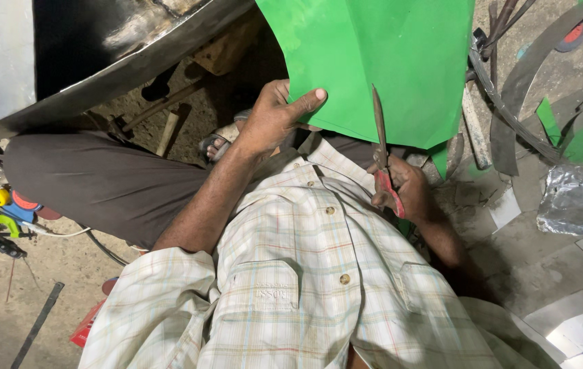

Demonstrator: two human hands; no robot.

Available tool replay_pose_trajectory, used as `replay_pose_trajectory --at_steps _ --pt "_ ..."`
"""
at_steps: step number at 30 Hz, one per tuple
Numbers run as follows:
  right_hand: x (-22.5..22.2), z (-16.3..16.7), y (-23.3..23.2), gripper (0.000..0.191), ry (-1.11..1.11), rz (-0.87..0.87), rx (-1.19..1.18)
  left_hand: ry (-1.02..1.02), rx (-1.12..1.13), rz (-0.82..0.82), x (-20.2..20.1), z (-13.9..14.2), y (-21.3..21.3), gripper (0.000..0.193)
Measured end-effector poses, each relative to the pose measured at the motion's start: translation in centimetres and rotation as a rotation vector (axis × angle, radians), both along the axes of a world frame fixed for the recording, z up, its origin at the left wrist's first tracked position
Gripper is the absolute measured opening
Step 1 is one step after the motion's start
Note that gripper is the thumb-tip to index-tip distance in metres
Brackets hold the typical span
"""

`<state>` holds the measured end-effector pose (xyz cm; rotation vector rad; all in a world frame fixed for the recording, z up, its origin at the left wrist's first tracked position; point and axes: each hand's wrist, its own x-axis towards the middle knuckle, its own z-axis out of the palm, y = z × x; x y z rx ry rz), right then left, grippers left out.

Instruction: The person places a green sheet over a curved metal piece, smooths it, and cuts it with scissors. The person then hammers the metal piece on a wooden block to shape it. Another person uses an angle grinder on the metal piece in the background.

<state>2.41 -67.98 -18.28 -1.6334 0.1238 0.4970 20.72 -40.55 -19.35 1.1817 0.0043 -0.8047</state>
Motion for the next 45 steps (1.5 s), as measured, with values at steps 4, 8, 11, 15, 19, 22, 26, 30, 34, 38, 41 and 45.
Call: replay_pose_trajectory --at_steps 4,8,11,15,19,22,26,30,34,38,41,45 --pt "-0.1 -0.1 0.0 0.071 0.005 0.006 -0.029 0.008 -0.027 0.009 -0.1 -0.3 -0.1 0.028" --pt "0.0 -0.2 0.1 0.066 -0.034 0.011 -0.033 0.004 -0.033 0.006 -0.1 -0.5 -0.1 0.028" --pt "-0.2 -0.4 0.2 0.06 -0.068 0.016 -0.038 -0.009 -0.027 0.005 -0.1 -0.6 0.0 0.028" --pt "-0.5 -0.9 0.1 0.056 0.009 0.006 -0.081 -0.024 -0.036 0.003 -0.3 -0.8 0.0 0.028" --pt "-0.4 -0.9 0.2 0.055 -0.05 -0.001 -0.049 -0.02 -0.035 0.009 -0.3 -0.8 0.1 0.028" --pt "-0.1 -0.3 0.3 0.061 -0.008 0.021 -0.057 -0.019 -0.038 0.005 -0.2 -0.4 0.2 0.028" --pt "0.5 0.7 0.7 0.068 0.003 0.019 0.013 -0.001 -0.026 -0.015 -0.3 0.5 0.4 0.028" --pt "1.3 1.2 0.8 0.071 0.024 0.032 0.005 0.043 -0.038 0.004 -0.5 1.3 0.5 0.028" --pt "2.0 1.0 0.9 0.066 -0.023 0.076 -0.059 0.037 -0.075 0.014 -0.4 1.7 0.6 0.028" --pt "2.5 0.8 0.9 0.061 0.168 -0.016 0.228 0.051 -0.083 0.006 -0.4 1.9 0.7 0.028" --pt "2.8 0.8 0.7 0.057 0.188 -0.006 0.107 0.046 -0.034 -0.003 -0.3 1.8 0.7 0.029" --pt "2.9 0.8 0.7 0.056 0.21 -0.021 0.053 0.059 -0.067 0.012 -0.3 1.7 0.7 0.028"
